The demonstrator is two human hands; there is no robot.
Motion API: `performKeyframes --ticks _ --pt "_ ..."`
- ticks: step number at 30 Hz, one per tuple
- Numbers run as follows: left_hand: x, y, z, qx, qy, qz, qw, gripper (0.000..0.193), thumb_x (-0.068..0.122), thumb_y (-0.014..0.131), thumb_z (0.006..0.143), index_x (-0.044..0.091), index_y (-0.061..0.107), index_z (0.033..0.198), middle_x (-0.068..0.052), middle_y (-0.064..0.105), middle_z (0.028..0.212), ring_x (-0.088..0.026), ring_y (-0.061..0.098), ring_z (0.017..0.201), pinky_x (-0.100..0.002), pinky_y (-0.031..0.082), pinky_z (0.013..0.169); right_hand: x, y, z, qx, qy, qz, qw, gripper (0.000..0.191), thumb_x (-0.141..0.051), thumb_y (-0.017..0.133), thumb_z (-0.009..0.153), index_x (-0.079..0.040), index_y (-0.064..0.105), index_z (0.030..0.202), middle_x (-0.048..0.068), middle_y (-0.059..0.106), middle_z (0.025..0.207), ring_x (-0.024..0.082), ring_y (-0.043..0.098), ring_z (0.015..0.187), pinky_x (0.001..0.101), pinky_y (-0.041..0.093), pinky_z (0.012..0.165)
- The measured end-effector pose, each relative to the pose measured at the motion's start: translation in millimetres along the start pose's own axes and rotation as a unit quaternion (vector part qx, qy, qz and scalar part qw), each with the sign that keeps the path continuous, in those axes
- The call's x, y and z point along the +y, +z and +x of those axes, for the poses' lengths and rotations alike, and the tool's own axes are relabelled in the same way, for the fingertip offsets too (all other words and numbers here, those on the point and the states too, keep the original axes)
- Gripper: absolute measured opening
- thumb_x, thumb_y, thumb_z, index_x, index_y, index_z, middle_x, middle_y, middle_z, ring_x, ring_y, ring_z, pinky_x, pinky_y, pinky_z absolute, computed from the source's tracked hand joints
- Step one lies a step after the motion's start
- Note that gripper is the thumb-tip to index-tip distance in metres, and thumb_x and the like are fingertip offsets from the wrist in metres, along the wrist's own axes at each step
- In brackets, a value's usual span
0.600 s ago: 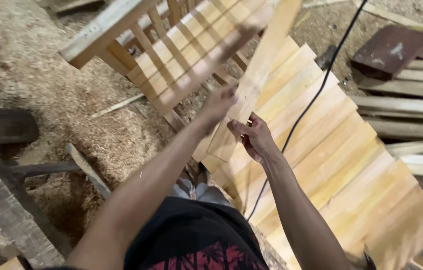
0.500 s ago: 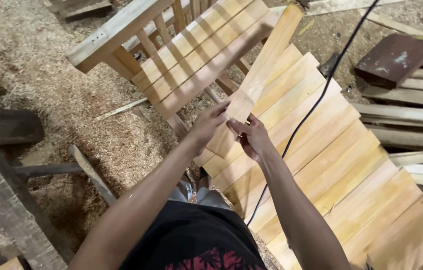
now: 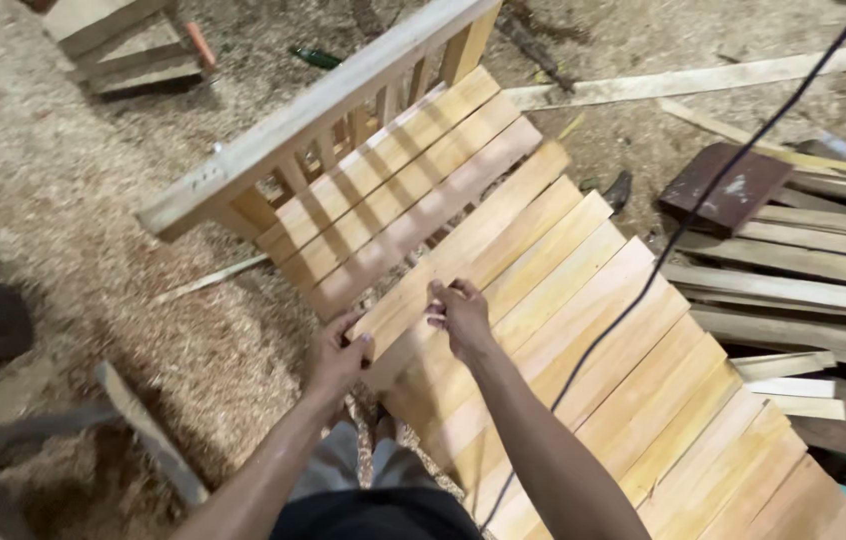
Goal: The person assembles a wooden bench by placing slats onto the frame, aligning them, and securing them with a hammer and nails. The person also uses a nail gun to fasten the slats and adjusts the position of the bench during the process.
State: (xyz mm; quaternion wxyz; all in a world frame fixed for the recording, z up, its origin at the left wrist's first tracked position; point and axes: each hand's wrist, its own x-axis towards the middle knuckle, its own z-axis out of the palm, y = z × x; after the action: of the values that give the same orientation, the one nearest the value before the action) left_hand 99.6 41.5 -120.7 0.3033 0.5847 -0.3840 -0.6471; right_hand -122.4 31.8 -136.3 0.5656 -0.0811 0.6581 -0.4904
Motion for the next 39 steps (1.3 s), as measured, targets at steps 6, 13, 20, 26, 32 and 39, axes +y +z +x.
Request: performKeyframes --ticks 6,13,20,26,32,39 --pt "-24 11 6 0.095 -0.033 0.067 0.993 0.045 0.006 0.074 0.083 0.003 0.065 0.128 -0.009 0.073 0.087 -0.013 0.067 0.072 -0.028 0.057 0.063 -2 -9 19 0.022 0.024 -0.154 0.987 0.032 -0.03 0.074 0.095 -0.002 0.061 0.103 0.01 0.071 0.079 0.016 0.068 0.057 0.0299 0.052 0.048" --pt "-61 13 5 0.206 -0.06 -0.015 0.977 0.026 0.004 0.073 0.08 0.0 0.067 0.105 -0.01 0.076 0.092 -0.017 0.071 0.079 -0.03 0.057 0.072 -49 -48 54 0.028 -0.033 -0.31 0.95 0.022 -0.022 0.073 0.093 -0.009 0.07 0.11 0.007 0.074 0.08 0.015 0.065 0.055 0.031 0.05 0.046" --pt "-56 6 27 0.223 -0.101 0.133 0.96 0.033 0.025 0.066 0.094 0.005 0.074 0.12 -0.013 0.078 0.104 -0.024 0.076 0.094 -0.034 0.057 0.084 -144 -76 158 0.119 -0.435 -0.464 0.763 0.02 -0.026 0.07 0.1 -0.006 0.071 0.105 0.011 0.074 0.099 0.025 0.071 0.095 0.0391 0.056 0.086" --pt "-44 23 30 0.264 -0.215 0.049 0.939 0.051 0.009 0.051 0.092 0.012 0.059 0.143 -0.017 0.067 0.133 -0.027 0.065 0.119 -0.036 0.047 0.103 -193 -98 190 0.198 -0.409 -0.641 0.619 0.071 -0.033 0.105 0.071 0.006 0.067 0.117 0.031 0.065 0.118 0.052 0.055 0.106 0.0634 0.052 0.085" --pt "-62 33 49 0.256 -0.152 -0.079 0.951 0.055 0.002 0.052 0.084 0.009 0.064 0.138 -0.015 0.072 0.122 -0.022 0.066 0.106 -0.034 0.05 0.091 -199 -92 213 0.05 -0.287 -0.508 0.81 0.043 -0.025 0.097 0.078 0.0 0.068 0.098 0.005 0.072 0.085 0.016 0.064 0.074 0.0344 0.052 0.064" --pt "-57 29 46 0.259 -0.172 -0.17 0.935 0.043 0.021 0.042 0.104 0.014 0.062 0.141 -0.007 0.073 0.119 -0.013 0.062 0.1 -0.028 0.048 0.085 -198 -98 233 0.008 -0.225 -0.447 0.866 0.059 -0.013 0.095 0.082 0.004 0.056 0.123 0.009 0.071 0.107 0.016 0.065 0.093 0.0286 0.054 0.076"
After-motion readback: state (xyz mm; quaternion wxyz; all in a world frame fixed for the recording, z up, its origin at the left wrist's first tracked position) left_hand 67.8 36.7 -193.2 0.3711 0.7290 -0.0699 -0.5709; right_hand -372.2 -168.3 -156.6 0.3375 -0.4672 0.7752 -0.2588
